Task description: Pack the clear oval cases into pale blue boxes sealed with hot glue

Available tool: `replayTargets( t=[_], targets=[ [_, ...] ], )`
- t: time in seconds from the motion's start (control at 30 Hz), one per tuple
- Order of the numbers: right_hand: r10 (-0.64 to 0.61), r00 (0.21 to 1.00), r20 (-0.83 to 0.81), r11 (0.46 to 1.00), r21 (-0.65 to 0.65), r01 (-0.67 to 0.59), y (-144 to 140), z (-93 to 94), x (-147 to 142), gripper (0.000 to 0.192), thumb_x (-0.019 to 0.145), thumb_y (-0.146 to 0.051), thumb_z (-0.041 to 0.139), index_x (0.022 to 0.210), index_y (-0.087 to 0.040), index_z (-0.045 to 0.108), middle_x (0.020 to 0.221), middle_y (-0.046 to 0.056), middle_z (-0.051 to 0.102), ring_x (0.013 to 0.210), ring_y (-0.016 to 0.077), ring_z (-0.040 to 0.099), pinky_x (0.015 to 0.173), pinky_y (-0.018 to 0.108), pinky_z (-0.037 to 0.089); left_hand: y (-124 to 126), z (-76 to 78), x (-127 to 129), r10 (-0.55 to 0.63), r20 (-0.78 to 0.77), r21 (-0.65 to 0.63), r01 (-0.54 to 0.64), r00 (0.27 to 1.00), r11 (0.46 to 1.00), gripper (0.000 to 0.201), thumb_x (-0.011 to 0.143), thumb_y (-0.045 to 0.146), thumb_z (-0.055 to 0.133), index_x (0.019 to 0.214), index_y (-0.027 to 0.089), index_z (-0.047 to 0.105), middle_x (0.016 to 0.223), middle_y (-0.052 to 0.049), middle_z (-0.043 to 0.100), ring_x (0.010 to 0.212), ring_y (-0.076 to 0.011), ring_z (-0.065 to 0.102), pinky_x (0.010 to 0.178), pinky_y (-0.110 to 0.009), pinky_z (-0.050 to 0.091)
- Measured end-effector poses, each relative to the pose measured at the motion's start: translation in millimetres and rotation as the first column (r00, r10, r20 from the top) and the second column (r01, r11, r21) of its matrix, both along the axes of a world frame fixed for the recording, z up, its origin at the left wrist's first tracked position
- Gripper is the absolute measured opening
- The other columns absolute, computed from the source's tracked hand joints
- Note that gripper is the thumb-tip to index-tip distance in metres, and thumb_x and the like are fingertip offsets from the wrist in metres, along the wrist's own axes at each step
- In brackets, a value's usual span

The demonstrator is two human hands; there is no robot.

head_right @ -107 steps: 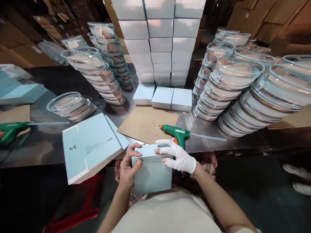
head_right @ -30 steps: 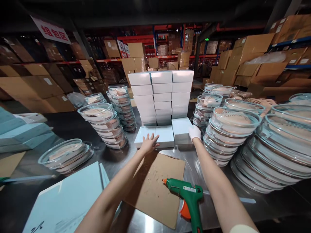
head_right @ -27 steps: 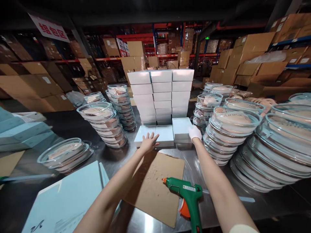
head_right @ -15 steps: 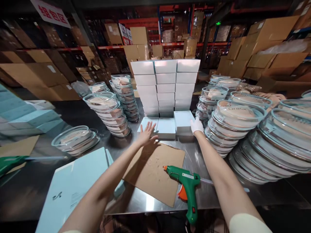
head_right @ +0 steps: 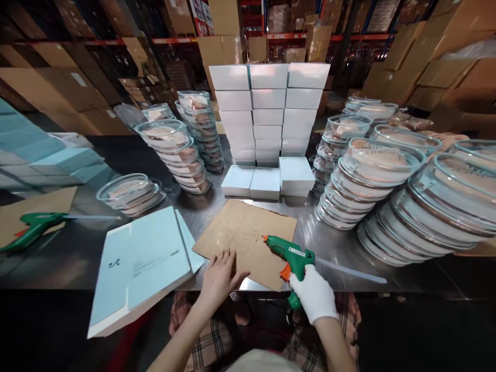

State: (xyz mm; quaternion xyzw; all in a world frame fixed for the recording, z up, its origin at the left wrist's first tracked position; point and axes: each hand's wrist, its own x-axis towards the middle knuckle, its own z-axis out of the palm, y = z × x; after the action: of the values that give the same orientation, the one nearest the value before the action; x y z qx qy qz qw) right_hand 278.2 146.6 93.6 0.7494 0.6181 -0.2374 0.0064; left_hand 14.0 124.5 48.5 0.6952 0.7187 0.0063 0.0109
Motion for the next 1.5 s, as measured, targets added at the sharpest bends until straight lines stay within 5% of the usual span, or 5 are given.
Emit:
replayTargets(
  t=[0.3,0.5,0.77,1.0,1.5],
  targets=[
    [-0.127,0.981,-0.147,0.983,0.11,0.144,19.3,-2.0,12.9,0.037,0.092,-0.049,0.06,0.109,-0.017,0.065,0.107,0.015,0.079,0.107,0.0315,0.075,0.083,0.031,0.05,-28.1,-19.3,51.0,0.022,-0.017,0.082,-0.021,1.0,0.996,0.065,0.094,0.057,0.068,0.137,0.009,0.068,0.14,-0.027,0.067,0.129,-0.0377,0.066,0.107,-0.047,0.054],
    [0.024,1.0,-0.021,0.999,0.037,-0.023,15.9,9.6,2.0,0.041,0.096,-0.055,0.054,0.107,-0.017,0.068,0.105,0.017,0.079,0.1,0.034,0.076,0.074,0.033,0.046,-14.8,13.5,25.6,-0.069,0.016,-0.005,0.069,0.998,0.998,0.057,0.093,0.055,0.068,0.131,0.013,0.07,0.129,-0.022,0.074,0.115,-0.0358,0.073,0.094,-0.045,0.059],
    [0.23,0.914,0.335,0.812,0.451,-0.37,149.7,106.9,-17.6,0.046,0.1,-0.046,0.055,0.14,-0.024,0.062,0.135,0.013,0.07,0.118,0.0292,0.068,0.09,0.035,0.05,184.0,90.3,-49.9,-0.349,-0.037,0.105,0.35,0.937,0.931,0.068,0.102,0.047,0.055,0.163,0.022,0.037,0.165,-0.015,0.046,0.158,-0.0365,0.031,0.127,-0.06,0.024],
    [0.339,0.821,0.459,0.758,0.384,-0.528,274.0,92.9,-25.0,0.089,0.078,-0.041,0.082,0.158,-0.034,0.045,0.168,0.009,0.041,0.151,0.0409,0.035,0.112,0.064,0.039,292.6,63.9,-56.8,-0.398,-0.01,0.079,0.398,0.917,0.914,0.065,0.101,0.054,0.054,0.162,0.038,0.037,0.171,-0.011,0.036,0.157,-0.0457,0.028,0.116,-0.074,0.031],
    [0.279,0.851,0.445,0.717,0.493,-0.493,254.8,68.8,-10.3,0.061,0.097,-0.037,0.061,0.156,-0.027,0.05,0.168,0.007,0.041,0.151,0.0396,0.035,0.103,0.055,0.045,284.6,32.3,-54.5,-0.311,0.03,0.127,0.305,0.95,0.944,0.055,0.108,0.045,0.04,0.161,0.033,0.039,0.172,-0.013,0.034,0.156,-0.0493,0.027,0.115,-0.078,0.027]
  ],
)
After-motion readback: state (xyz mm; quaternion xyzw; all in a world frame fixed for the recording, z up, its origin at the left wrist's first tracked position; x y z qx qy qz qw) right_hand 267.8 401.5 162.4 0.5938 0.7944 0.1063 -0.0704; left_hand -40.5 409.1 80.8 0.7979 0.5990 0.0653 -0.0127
